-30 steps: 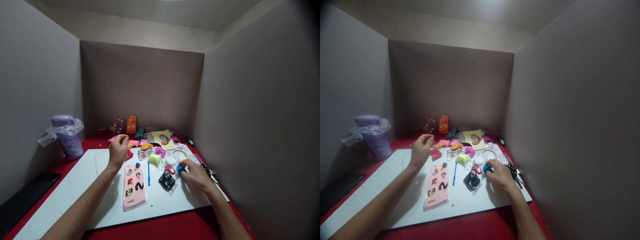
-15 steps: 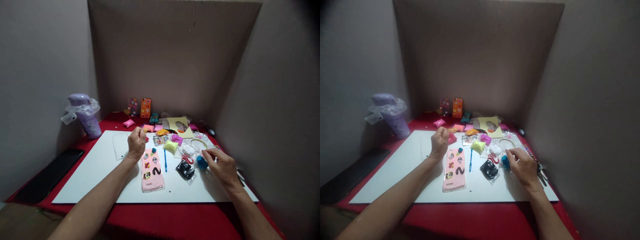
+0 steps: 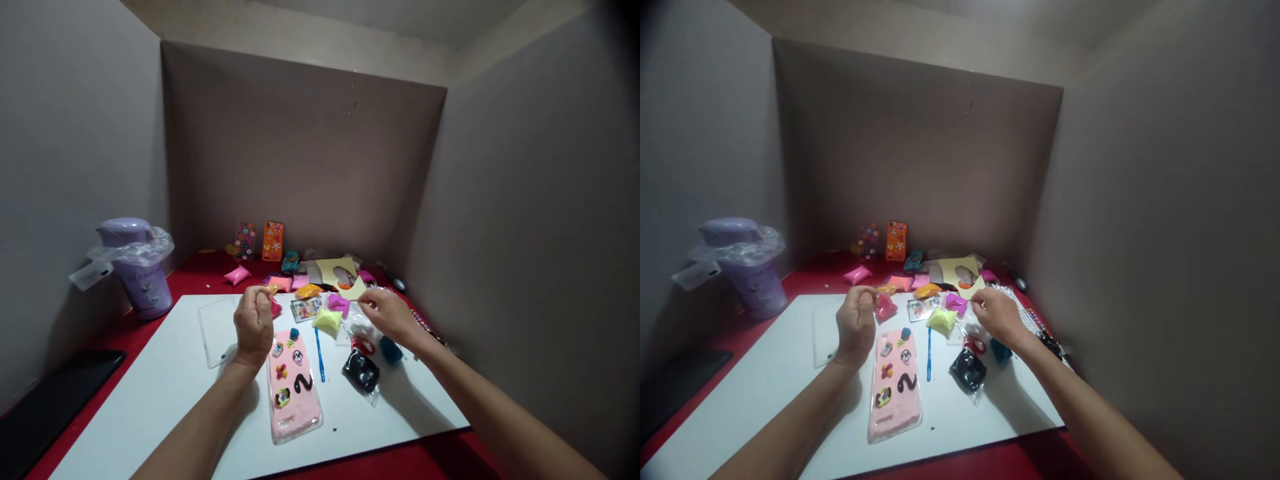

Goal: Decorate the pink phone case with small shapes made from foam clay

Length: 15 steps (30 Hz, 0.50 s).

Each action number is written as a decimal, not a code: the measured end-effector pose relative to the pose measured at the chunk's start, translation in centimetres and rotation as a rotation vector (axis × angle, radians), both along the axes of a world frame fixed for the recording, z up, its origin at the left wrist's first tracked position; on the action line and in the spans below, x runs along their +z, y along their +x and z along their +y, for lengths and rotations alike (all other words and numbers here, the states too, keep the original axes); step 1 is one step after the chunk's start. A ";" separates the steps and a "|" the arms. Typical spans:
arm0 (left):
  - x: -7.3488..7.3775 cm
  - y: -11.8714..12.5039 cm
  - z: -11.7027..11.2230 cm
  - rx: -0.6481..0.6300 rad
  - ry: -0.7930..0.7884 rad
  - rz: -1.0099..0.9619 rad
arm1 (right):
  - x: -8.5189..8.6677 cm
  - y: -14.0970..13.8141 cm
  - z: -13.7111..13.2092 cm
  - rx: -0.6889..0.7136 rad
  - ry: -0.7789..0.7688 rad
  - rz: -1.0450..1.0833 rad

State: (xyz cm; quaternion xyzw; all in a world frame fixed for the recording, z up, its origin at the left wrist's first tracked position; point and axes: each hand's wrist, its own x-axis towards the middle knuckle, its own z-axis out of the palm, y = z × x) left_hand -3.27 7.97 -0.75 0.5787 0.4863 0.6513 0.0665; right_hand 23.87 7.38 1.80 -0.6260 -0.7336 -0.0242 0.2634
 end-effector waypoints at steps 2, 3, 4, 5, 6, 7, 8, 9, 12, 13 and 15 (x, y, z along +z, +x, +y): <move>0.0 0.0 -0.1 -0.007 -0.011 0.002 | -0.5 -0.8 1.7 -0.002 -0.056 -0.059; 0.0 0.1 -0.1 -0.013 -0.013 0.010 | -0.7 -1.2 2.5 0.004 -0.082 -0.084; 0.0 0.1 -0.2 -0.022 -0.012 0.018 | -0.9 -1.5 3.2 0.008 -0.105 -0.106; 0.1 0.1 -0.3 -0.034 -0.010 0.024 | -1.1 -1.9 3.9 0.010 -0.130 -0.126; 0.1 0.2 -0.4 -0.048 -0.009 0.026 | -1.2 -2.2 4.4 0.012 -0.157 -0.144; 0.1 0.2 -0.5 -0.060 -0.011 0.023 | -1.3 -2.4 5.0 0.010 -0.189 -0.160; 0.1 0.2 -0.6 -0.068 -0.015 0.018 | -1.4 -2.7 5.5 0.008 -0.226 -0.173; 0.1 0.2 -0.6 -0.073 -0.020 0.016 | -1.4 -2.9 5.9 0.005 -0.265 -0.182; 0.0 0.3 -0.6 -0.073 -0.031 0.010 | -1.5 -3.2 6.9 0.003 -0.367 -0.183; 0.0 0.3 -0.6 -0.075 -0.036 0.004 | -1.5 -3.2 7.2 0.006 -0.387 -0.174; 0.0 0.3 -0.6 -0.079 -0.044 -0.007 | -1.4 -3.2 7.4 0.011 -0.394 -0.139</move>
